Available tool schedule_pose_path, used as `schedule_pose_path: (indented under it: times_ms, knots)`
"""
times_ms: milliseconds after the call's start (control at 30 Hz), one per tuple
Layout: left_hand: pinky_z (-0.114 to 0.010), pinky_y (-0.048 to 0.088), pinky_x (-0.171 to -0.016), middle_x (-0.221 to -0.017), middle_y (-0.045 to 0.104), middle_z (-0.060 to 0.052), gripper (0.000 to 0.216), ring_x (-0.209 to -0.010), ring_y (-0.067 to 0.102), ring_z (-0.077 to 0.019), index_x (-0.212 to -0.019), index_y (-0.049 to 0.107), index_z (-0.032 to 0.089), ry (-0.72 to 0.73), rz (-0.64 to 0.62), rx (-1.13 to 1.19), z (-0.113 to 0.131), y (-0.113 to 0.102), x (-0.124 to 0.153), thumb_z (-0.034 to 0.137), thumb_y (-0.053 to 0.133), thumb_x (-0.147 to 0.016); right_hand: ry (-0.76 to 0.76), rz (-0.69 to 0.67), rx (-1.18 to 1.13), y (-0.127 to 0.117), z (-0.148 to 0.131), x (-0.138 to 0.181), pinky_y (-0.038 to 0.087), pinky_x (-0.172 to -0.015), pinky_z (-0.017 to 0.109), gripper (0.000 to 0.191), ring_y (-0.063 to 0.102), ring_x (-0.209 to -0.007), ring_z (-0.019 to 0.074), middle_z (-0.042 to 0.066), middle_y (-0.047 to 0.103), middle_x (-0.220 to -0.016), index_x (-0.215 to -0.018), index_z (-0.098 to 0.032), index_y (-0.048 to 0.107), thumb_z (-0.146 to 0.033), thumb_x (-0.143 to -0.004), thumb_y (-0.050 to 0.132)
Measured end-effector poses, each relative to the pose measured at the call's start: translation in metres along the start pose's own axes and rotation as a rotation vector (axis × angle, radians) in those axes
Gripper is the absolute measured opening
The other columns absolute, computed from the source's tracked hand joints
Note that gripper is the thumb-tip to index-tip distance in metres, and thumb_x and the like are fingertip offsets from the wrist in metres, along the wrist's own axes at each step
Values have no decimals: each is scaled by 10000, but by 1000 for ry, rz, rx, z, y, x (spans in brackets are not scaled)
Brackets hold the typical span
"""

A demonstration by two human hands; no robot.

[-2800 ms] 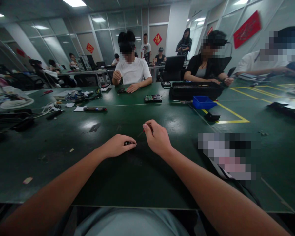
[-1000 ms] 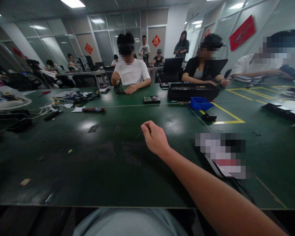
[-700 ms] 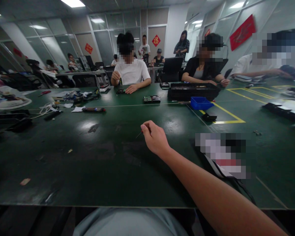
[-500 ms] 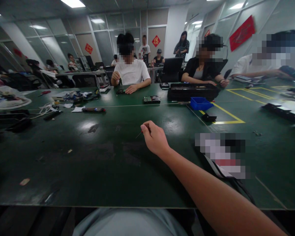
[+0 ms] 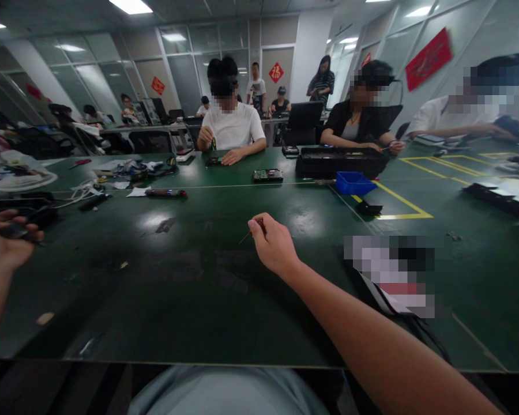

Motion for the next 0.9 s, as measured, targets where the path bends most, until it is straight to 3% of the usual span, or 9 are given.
schedule_pose_path:
  times_ms: [67,133,300,500,700,800,900]
  knots:
    - [-240,418,-564,-659,485,-2,183,-590,471,-128,-824,498,152,-15,13,92,-8,24,5,23,428,-716,-2,-2,-1,0,-1,0,432,-653,306,240,648,-707,190,25,681,-742,-909,-211,607,-374,-986,450]
    - [-243,411,-581,-684,496,-10,252,-608,478,-130,-840,527,144,-14,-56,143,-10,59,21,-14,448,-660,-4,1,-2,-1,-1,0,433,-656,304,240,649,-708,189,24,680,-741,-908,-210,606,-372,-987,449]
    - [-251,411,-604,-699,503,-35,237,-630,481,-146,-861,574,119,-24,-370,228,-12,153,82,12,465,-680,-6,-4,-3,-1,-2,0,436,-664,310,232,653,-715,192,28,685,-749,-918,-210,605,-371,-987,453]
    - [-272,421,-617,-741,534,-55,279,-650,516,-160,-874,620,121,-31,-693,194,-23,233,155,50,485,-640,-10,17,-5,-3,-2,1,443,-681,319,230,662,-734,199,27,691,-752,-922,-214,605,-381,-982,458]
    - [-327,453,-747,-889,581,-63,334,-767,551,-181,-1014,618,152,-47,-982,109,-54,278,225,149,510,-698,-12,20,-14,-3,-2,2,449,-694,331,248,660,-754,208,45,697,-793,-924,-213,604,-405,-980,457]
    - [-357,446,-884,-1045,603,-58,498,-923,577,-200,-1143,565,194,125,-1081,-155,-73,288,249,59,563,-663,-7,36,5,-5,-3,2,442,-696,331,248,650,-753,207,46,687,-791,-928,-210,607,-409,-975,466]
    - [-406,432,-969,-1104,619,-74,419,-1028,580,-231,-1120,566,203,295,-1091,-388,-89,291,257,41,569,-733,-7,51,9,-7,-5,2,430,-679,316,215,636,-720,189,29,676,-762,-908,-214,606,-363,-974,466]
Point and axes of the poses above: each hand's wrist, its own x-axis away from the middle knuckle, its own y-axis out of the palm, z = x × y, the point moved 8 cm from there along -x, towards the middle knuckle
